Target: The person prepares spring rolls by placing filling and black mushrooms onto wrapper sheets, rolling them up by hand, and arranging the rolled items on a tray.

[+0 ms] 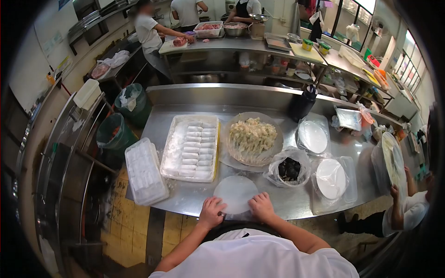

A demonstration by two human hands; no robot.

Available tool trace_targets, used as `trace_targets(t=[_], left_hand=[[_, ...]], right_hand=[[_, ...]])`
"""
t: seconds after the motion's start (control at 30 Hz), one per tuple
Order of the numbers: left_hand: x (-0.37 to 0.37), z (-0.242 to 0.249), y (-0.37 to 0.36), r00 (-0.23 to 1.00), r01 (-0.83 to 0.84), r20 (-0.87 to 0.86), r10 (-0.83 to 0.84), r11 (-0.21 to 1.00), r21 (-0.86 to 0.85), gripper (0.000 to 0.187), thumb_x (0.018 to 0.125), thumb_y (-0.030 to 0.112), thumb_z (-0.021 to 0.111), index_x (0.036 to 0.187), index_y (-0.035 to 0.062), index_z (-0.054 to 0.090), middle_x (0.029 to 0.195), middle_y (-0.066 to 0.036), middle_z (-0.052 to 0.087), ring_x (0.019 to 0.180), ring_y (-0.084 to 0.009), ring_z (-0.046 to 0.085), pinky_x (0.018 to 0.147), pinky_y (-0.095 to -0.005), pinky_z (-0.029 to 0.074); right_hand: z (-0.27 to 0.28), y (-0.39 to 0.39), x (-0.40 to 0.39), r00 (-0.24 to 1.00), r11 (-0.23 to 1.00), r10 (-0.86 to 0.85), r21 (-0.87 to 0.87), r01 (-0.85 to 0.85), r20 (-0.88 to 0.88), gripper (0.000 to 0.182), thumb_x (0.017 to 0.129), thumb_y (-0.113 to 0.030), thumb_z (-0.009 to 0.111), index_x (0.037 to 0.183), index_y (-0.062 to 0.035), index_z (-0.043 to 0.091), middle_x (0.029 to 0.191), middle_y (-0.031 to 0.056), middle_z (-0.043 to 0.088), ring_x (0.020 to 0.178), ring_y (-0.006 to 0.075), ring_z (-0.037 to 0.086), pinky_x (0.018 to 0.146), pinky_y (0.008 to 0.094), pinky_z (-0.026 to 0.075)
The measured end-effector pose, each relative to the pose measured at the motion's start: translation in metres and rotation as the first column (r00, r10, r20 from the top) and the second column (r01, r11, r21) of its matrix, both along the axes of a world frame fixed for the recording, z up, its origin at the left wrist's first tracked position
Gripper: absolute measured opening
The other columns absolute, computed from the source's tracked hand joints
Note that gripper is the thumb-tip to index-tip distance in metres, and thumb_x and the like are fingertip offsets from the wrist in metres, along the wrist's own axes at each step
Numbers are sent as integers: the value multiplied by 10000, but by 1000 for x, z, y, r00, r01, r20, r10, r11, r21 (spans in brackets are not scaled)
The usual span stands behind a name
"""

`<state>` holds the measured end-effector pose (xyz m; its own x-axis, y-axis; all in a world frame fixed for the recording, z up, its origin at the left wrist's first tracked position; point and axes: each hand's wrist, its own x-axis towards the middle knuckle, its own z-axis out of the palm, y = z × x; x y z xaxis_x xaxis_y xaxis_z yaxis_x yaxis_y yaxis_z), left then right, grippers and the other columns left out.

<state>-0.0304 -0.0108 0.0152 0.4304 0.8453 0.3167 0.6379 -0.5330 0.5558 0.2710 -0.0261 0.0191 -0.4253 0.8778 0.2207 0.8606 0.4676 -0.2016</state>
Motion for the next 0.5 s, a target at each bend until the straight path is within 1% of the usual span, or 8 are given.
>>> trace_targets(t=[0.1, 0.17, 0.27, 0.33, 0.37, 0.43, 0.5], left_hand=[[-1, -7, 2, 999, -4, -38, 5, 999, 35, 365, 726, 113, 748, 1075, 189, 820, 1378, -137, 679, 1365, -421, 582, 1210, -601, 408], [0, -8, 0, 998, -17, -67, 19, 999, 28, 333, 737, 126, 767, 1055, 199, 834, 1405, -148, 673, 1386, -437, 567, 1218, -600, 399], [2, -6, -1, 998, -54, -23, 54, 999, 8, 277, 759, 186, 833, 1036, 193, 844, 1425, -161, 676, 1393, -448, 567, 1215, -609, 392], [6, -8, 0, 994, -103, 38, 104, 994, -32, 212, 791, 237, 860, 992, 173, 843, 1439, -160, 674, 1396, -445, 563, 1224, -614, 368], [8, -9, 0, 989, -125, 69, 129, 991, -53, 194, 807, 263, 874, 970, 163, 843, 1446, -160, 673, 1397, -444, 561, 1228, -617, 356], [11, -14, 3, 979, -193, 47, 196, 979, -67, 192, 824, 295, 884, 927, 143, 829, 1453, -160, 666, 1416, -436, 542, 1239, -618, 325], [13, -17, 5, 970, -241, 8, 243, 966, -88, 214, 830, 317, 887, 910, 129, 823, 1467, -159, 652, 1445, -431, 512, 1250, -628, 291]], right_hand=[[-3, -2, 5, 999, 1000, -12, 22, 13, -45, 187, 757, -194, 796, 929, -147, 743, 1006, 79, 694, 1051, 316, 639, 1076, 522, 452], [5, -5, 4, 993, 998, -53, -42, 48, -106, 151, 780, -189, 793, 921, -144, 764, 1017, 73, 702, 1067, 321, 638, 1057, 520, 458], [4, -6, 1, 974, 988, -135, -101, 118, -183, 119, 808, -202, 790, 906, -135, 789, 1021, 84, 706, 1078, 327, 637, 1029, 522, 468], [6, -1, -1, 958, 976, -197, -135, 171, -210, 111, 832, -216, 783, 893, -126, 807, 1028, 97, 707, 1084, 337, 636, 1008, 527, 474], [7, 1, -2, 951, 965, -238, -160, 208, -200, 122, 840, -228, 781, 891, -120, 810, 1035, 105, 707, 1086, 343, 636, 1002, 531, 475], [9, 4, -5, 932, 937, -317, -208, 279, -177, 151, 856, -251, 775, 887, -110, 818, 1048, 122, 707, 1088, 356, 636, 989, 538, 477], [10, 7, -7, 929, 922, -347, -229, 312, -131, 182, 854, -274, 775, 884, -100, 819, 1052, 140, 705, 1087, 371, 635, 991, 542, 477]])
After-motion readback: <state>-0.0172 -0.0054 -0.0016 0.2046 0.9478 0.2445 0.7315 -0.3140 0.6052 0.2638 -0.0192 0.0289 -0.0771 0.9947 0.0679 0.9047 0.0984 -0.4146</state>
